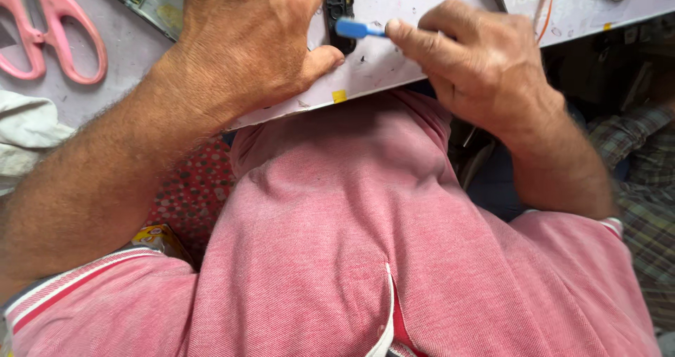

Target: The person cleans internal phone components with a brush, presses electronic parts into place, and uses a screwdriver and tweezers to secure internal assemblies.

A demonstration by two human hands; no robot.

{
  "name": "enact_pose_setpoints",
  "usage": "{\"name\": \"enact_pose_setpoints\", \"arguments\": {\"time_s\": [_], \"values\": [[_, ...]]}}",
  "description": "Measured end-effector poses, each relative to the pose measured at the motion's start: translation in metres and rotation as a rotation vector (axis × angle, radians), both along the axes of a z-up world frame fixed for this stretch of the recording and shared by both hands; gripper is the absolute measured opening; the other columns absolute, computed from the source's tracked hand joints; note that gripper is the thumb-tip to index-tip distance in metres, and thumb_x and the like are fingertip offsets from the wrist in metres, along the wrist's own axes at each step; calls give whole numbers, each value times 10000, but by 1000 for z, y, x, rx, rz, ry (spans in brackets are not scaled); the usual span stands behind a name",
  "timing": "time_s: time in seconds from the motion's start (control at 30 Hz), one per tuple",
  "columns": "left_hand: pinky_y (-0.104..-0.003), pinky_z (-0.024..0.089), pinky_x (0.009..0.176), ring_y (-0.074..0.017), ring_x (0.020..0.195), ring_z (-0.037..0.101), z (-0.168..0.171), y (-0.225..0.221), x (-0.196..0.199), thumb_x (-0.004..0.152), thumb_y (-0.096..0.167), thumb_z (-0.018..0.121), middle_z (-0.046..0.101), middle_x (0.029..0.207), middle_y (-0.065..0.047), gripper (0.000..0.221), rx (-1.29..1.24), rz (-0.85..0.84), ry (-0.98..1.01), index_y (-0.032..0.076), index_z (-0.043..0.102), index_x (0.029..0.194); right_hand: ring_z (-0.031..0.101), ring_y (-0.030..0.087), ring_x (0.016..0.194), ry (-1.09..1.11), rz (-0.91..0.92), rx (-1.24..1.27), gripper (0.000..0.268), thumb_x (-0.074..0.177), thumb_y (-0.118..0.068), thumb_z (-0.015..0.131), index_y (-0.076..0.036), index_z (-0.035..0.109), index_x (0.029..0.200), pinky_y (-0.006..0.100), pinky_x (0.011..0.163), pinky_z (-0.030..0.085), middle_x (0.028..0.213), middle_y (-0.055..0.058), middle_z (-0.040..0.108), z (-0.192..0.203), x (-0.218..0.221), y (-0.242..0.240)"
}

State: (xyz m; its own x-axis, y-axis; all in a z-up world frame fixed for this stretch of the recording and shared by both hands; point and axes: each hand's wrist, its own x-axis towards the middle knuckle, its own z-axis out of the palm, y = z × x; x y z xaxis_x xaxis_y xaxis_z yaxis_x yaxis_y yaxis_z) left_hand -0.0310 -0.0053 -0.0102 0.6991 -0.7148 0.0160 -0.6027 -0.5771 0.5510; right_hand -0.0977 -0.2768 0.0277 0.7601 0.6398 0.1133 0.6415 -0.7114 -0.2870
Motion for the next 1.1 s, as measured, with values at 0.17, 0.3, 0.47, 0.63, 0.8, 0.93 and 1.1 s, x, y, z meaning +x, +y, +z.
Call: {"name": "enact_pose_setpoints", "arguments": {"time_s": [0.17,0.3,0.47,0.63,0.8,0.93,1.1], "values": [[-532,500,771,-382,951,671,3,-3,2,807,427,892,704,1013,-178,556,-41,-12,4,73,700,1190,652,193,752,42,17,24,403,941,35,740,-126,713,1310,332,653,515,980,55,650,2,6,-9],[-543,492,772,-373,953,676,1,0,2,880,432,891,712,1034,-165,512,13,1,61,96,705,1219,652,192,778,8,72,-7,420,935,15,752,-142,716,1323,320,635,513,1011,45,660,-1,9,-6],[-525,499,759,-360,936,682,-1,-1,1,852,450,903,717,1014,-151,530,12,4,27,109,711,1210,642,204,720,-14,106,-41,460,855,-22,789,-152,754,1295,339,584,496,964,60,683,1,13,-6],[-520,501,765,-366,937,679,1,-1,6,780,435,915,715,1007,-154,582,-55,-1,-38,108,708,1214,664,179,788,4,103,-75,430,866,-12,753,-153,745,1271,331,661,505,994,28,677,4,21,-12],[-539,488,749,-378,919,673,3,-2,7,760,398,915,711,974,-160,539,-27,7,30,108,707,1163,647,175,740,0,101,-11,389,931,-15,784,-156,741,1291,325,634,496,990,34,674,1,24,-10],[-538,483,771,-384,939,661,4,-1,3,792,383,914,703,1005,-163,536,-63,-7,30,96,686,1183,643,171,716,-37,112,-7,389,951,-22,791,-164,727,1307,315,607,488,984,30,674,1,21,-4],[-527,478,815,-374,1066,617,10,-4,9,724,407,937,658,1154,-165,731,-88,34,-61,91,664,1325,633,199,661,14,104,0,451,852,-31,795,-162,749,1281,332,535,482,944,43,686,5,34,-6]]}}
